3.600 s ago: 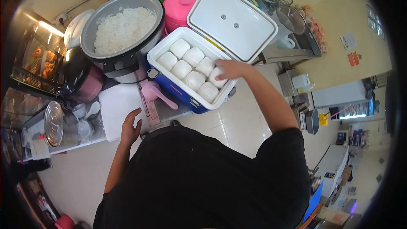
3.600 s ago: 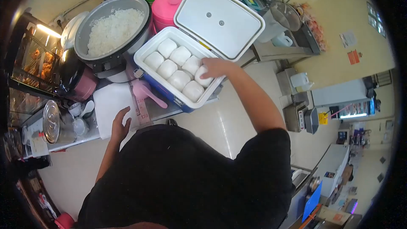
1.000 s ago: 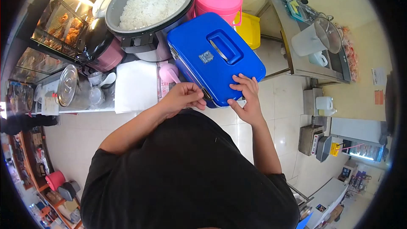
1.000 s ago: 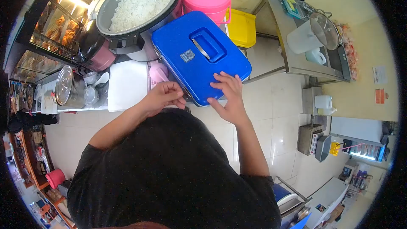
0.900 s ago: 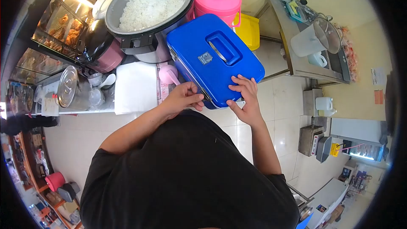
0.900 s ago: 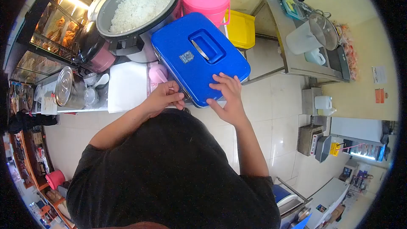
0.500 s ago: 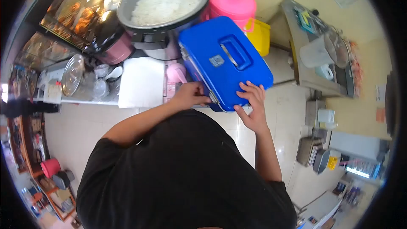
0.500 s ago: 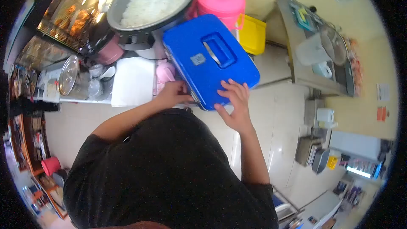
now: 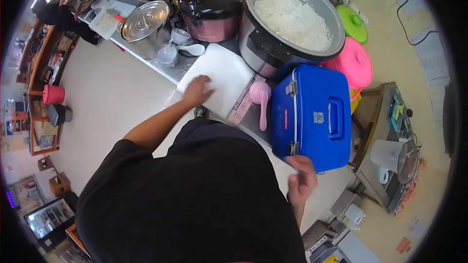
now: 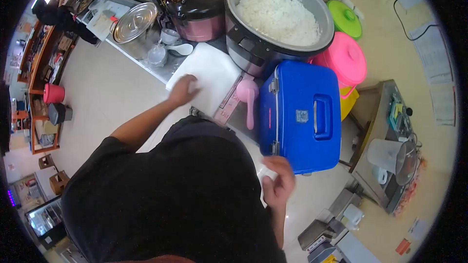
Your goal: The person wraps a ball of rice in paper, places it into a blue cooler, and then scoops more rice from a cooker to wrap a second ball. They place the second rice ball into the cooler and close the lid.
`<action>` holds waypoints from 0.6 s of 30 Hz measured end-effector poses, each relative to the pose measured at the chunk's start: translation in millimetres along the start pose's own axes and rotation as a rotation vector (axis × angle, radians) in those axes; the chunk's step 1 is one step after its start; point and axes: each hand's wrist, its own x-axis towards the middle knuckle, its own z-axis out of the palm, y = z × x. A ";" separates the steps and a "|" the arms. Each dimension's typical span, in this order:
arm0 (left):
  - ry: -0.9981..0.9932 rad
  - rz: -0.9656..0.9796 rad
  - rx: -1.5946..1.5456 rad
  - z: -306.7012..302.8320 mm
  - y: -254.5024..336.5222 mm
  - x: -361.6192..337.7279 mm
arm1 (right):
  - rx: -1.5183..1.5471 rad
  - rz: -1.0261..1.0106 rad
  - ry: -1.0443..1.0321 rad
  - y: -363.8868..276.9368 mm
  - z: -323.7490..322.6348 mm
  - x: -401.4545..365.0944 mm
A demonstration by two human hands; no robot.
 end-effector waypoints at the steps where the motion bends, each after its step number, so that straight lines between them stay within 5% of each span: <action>1: -0.005 0.114 0.078 -17.9 -12.0 -1.4 | 0.061 0.095 -0.201 0.4 10.5 17.5; 3: -0.119 0.305 0.211 -45.9 -26.2 -5.9 | 0.254 0.470 -0.338 36.2 51.5 40.8; 5: -0.328 0.461 0.325 -61.5 -33.6 -7.9 | 0.243 0.616 -0.388 117.0 87.1 51.1; 9: -0.431 0.510 0.261 -60.2 -64.1 4.7 | 0.027 0.808 -0.321 249.0 143.2 39.0; 12: -0.475 0.570 0.224 -71.7 -69.2 17.3 | -0.442 0.804 -0.088 231.6 164.1 50.1; 16: -0.499 0.544 0.102 -66.8 -88.0 37.1 | -0.852 0.462 0.218 238.0 192.4 40.8; 18: -0.571 0.362 0.060 -69.3 -79.1 44.5 | -0.443 0.892 0.225 221.9 201.6 58.1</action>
